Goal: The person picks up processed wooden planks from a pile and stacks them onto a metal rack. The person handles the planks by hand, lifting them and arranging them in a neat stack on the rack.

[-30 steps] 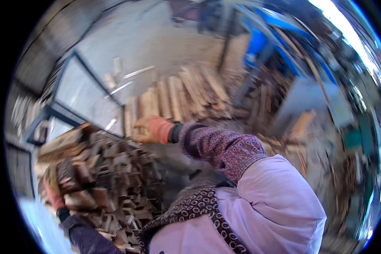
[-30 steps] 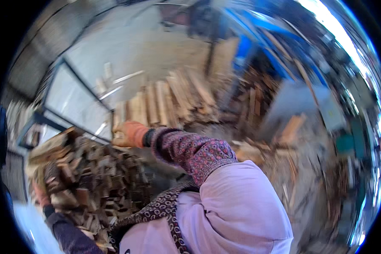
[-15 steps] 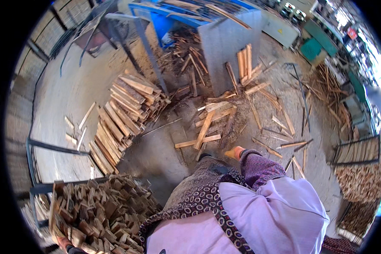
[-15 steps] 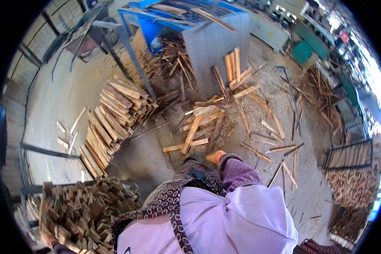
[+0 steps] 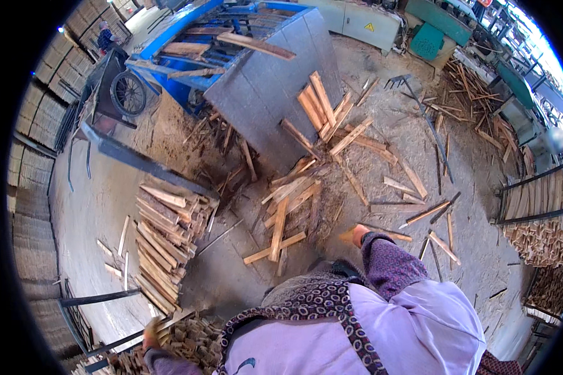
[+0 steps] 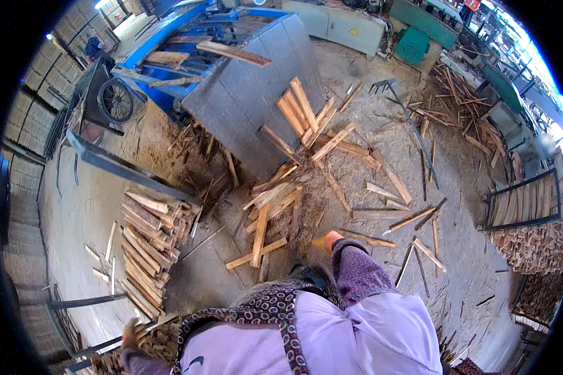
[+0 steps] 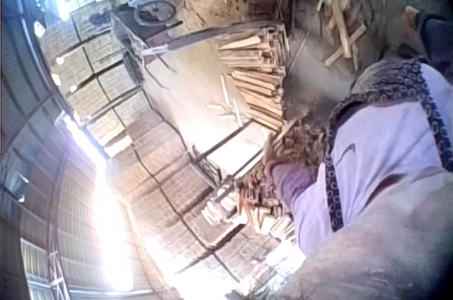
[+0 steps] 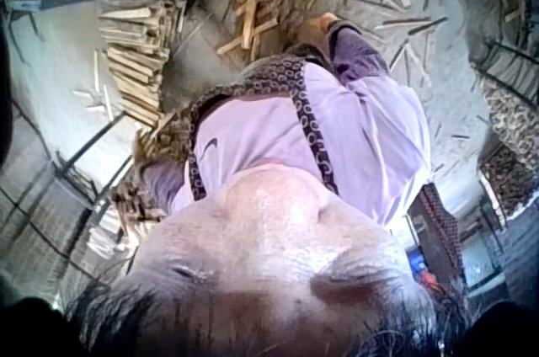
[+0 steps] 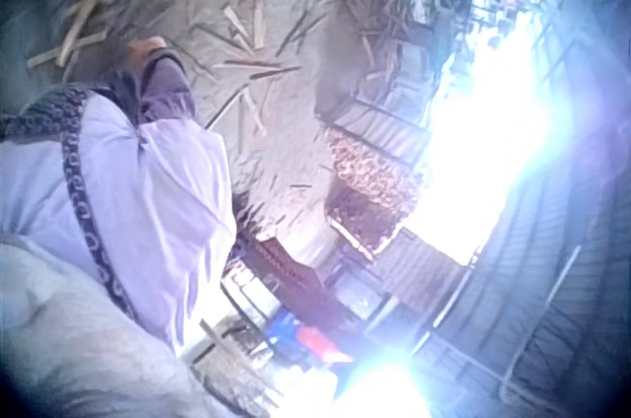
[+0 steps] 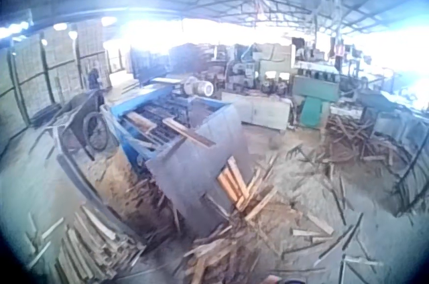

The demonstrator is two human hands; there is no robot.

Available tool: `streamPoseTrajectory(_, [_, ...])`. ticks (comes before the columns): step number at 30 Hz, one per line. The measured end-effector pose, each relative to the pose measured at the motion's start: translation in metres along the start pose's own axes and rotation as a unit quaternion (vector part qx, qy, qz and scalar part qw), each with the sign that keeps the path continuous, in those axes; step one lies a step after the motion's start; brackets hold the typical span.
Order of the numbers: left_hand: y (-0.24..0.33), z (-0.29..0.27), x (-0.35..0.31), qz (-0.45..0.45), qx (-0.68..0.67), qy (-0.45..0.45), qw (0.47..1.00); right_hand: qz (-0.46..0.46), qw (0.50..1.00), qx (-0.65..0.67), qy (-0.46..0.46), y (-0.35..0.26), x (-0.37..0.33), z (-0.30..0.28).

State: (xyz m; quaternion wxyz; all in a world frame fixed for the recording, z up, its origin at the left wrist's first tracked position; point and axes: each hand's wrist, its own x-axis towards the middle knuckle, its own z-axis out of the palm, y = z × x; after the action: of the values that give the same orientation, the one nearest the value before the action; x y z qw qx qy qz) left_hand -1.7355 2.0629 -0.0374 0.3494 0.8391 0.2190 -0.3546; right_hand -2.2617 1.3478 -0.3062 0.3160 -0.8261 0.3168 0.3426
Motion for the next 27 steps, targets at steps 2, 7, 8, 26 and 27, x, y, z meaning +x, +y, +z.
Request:
streamPoseTrajectory(2, [0.013, 0.093, 0.027, -0.016, 0.053, -0.06, 0.997, -0.076, 0.988, -0.128, 0.039, 0.052, 0.038, -0.023])
streamPoseTrajectory(7, [0.074, 0.284, 0.108, -0.112, 0.172, -0.231, 0.951, -0.21, 0.928, -0.137, 0.276, 0.111, 0.062, -0.092])
streamPoseTrajectory(8, [0.102, 0.318, 0.125, -0.117, 0.192, -0.248, 0.942, -0.202, 0.934, -0.095, 0.281, 0.123, 0.063, -0.098])
streamPoseTrajectory(26, [0.729, 0.872, 0.14, 0.472, 0.321, -0.302, 0.764, 0.293, 0.679, 0.649, 0.176, 0.235, 0.036, -0.32])
streamPoseTrajectory(27, [0.746, 0.894, 0.127, 0.463, 0.316, -0.307, 0.769, 0.287, 0.683, 0.65, 0.169, 0.245, 0.05, -0.341])
